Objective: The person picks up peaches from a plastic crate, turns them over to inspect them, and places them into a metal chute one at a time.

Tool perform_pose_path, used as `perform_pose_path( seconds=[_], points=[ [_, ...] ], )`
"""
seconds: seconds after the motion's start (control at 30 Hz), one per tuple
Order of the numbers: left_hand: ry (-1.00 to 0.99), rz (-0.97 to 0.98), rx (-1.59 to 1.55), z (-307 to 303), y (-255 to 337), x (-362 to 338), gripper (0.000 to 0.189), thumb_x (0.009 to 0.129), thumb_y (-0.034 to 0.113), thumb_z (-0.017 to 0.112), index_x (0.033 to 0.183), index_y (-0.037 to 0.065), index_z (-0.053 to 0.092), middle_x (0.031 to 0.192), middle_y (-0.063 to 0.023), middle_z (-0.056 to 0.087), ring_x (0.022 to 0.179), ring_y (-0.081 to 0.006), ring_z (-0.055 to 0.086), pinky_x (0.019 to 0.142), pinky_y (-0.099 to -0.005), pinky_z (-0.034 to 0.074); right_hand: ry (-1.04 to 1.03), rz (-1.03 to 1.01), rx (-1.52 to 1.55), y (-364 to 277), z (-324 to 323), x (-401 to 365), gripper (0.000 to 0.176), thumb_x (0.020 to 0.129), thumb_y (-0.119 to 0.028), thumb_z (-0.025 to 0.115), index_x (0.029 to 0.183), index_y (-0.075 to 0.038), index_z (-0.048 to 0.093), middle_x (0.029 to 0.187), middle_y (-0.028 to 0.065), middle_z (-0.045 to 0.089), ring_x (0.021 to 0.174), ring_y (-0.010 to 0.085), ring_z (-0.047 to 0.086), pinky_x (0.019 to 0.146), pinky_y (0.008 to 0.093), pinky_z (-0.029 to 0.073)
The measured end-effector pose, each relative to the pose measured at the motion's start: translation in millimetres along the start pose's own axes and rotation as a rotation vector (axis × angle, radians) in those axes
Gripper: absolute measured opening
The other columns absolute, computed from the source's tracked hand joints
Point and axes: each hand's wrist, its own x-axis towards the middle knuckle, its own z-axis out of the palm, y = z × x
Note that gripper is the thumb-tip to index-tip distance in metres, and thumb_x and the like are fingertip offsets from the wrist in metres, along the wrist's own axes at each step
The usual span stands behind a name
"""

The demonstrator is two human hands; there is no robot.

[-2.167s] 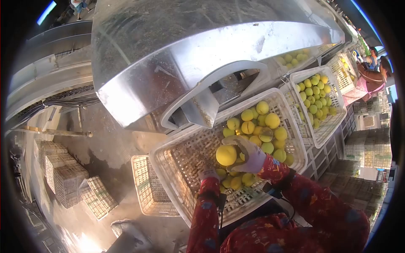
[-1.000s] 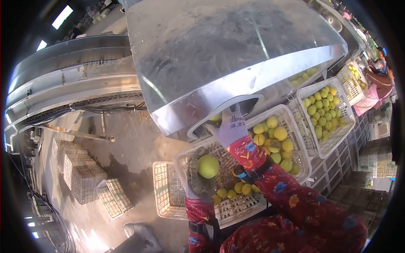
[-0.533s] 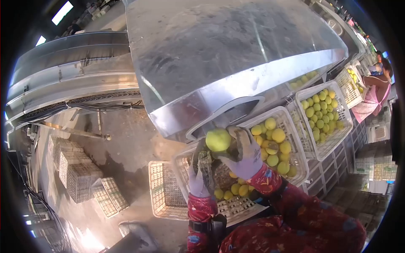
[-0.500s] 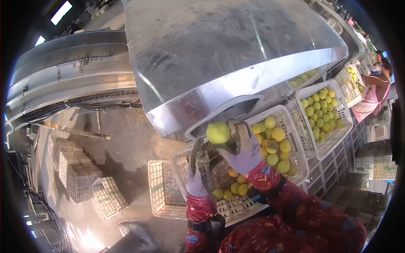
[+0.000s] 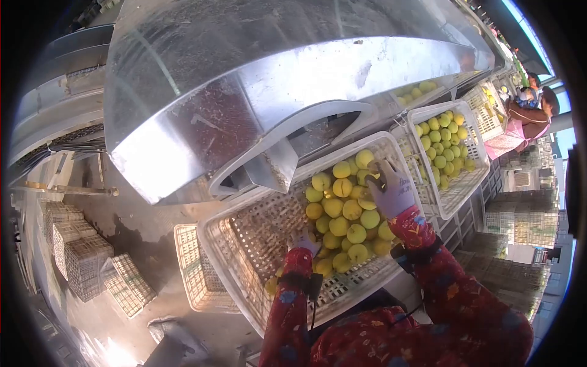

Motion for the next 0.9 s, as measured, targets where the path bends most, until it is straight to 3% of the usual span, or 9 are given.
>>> perform_pose_path(
  seconds=[0.07,0.13,0.2,0.3,0.4,0.5,0.63,0.77,0.9],
  points=[
    [-0.139,0.061,0.02,22,0,13,0.098,0.07,0.055,0.075,0.148,0.017,0.03,0.15,-0.0272,0.032,0.127,-0.04,0.049,0.107,-0.0432,0.042,-0.055,0.045,-0.201,33,21,12,0.049,0.084,-0.029,0.069,0.124,-0.006,0.054,0.106,0.0155,0.064,0.087,0.0301,0.064,0.076,0.0401,0.051],
    [-0.083,0.1,0.093,6,24,1,0.098,0.068,0.054,0.076,0.147,0.015,0.033,0.146,-0.0266,0.038,0.124,-0.041,0.051,0.108,-0.0425,0.042,-0.136,0.015,-0.387,50,53,37,0.057,0.084,-0.038,0.067,0.127,-0.003,0.054,0.113,0.019,0.064,0.098,0.0331,0.064,0.085,0.0404,0.051],
    [-0.102,0.155,0.117,13,10,22,0.09,0.072,0.048,0.076,0.145,0.013,0.036,0.14,-0.0248,0.045,0.119,-0.0407,0.055,0.106,-0.0423,0.043,-0.387,0.187,-0.348,45,98,61,0.067,0.082,-0.045,0.066,0.129,0.001,0.051,0.115,0.0239,0.062,0.107,0.0365,0.061,0.092,0.0428,0.049],
    [-0.088,0.255,-0.057,27,-26,52,0.068,0.079,0.033,0.074,0.137,0.011,0.047,0.124,-0.015,0.061,0.111,-0.0329,0.061,0.096,-0.0436,0.05,-0.175,0.27,-0.424,31,142,59,0.076,0.079,-0.047,0.068,0.13,0.004,0.047,0.111,0.0265,0.063,0.106,0.0382,0.061,0.094,0.0448,0.047],
    [-0.155,0.314,-1.296,25,-80,34,0.056,0.086,0.012,0.067,0.138,0.008,0.045,0.119,-0.0148,0.061,0.105,-0.0287,0.063,0.088,-0.0414,0.056,-0.334,0.139,-0.008,30,122,45,0.079,0.073,-0.048,0.073,0.13,-0.001,0.043,0.114,0.0244,0.061,0.104,0.0426,0.06,0.092,0.0462,0.048],
    [0.041,0.317,-1.618,-64,6,-102,0.06,0.085,0.016,0.072,0.138,0.006,0.044,0.123,-0.0157,0.057,0.111,-0.0281,0.059,0.092,-0.0455,0.054,-0.174,-0.119,0.14,-8,92,1,0.074,0.066,-0.037,0.082,0.123,-0.002,0.051,0.114,0.0172,0.06,0.103,0.04,0.059,0.089,0.0443,0.049],
    [0.187,0.591,-1.755,-85,41,-150,0.062,0.087,0.011,0.068,0.141,0.0,0.04,0.125,-0.0157,0.056,0.115,-0.0299,0.057,0.098,-0.0486,0.05,-0.016,-0.348,0.325,-69,42,-39,0.069,0.067,-0.025,0.083,0.124,-0.003,0.052,0.103,0.0183,0.066,0.096,0.0346,0.065,0.086,0.0454,0.051],
    [0.276,0.723,-1.771,-100,49,-180,0.057,0.09,0.005,0.061,0.142,0.0,0.038,0.13,-0.0179,0.053,0.12,-0.0318,0.055,0.103,-0.0477,0.048,-0.151,-0.416,0.684,-85,6,-46,0.062,0.073,-0.012,0.081,0.127,-0.006,0.052,0.108,0.0116,0.065,0.083,0.0245,0.068,0.075,0.0339,0.054],
    [0.364,0.783,-1.805,-113,55,-195,0.057,0.088,-0.001,0.062,0.141,-0.001,0.04,0.129,-0.0166,0.055,0.116,-0.0267,0.057,0.099,-0.0404,0.05,-0.07,-0.298,0.645,-114,-11,-48,0.063,0.07,-0.016,0.084,0.123,-0.005,0.052,0.106,0.0114,0.065,0.086,0.0264,0.068,0.076,0.0353,0.054]
  ],
)
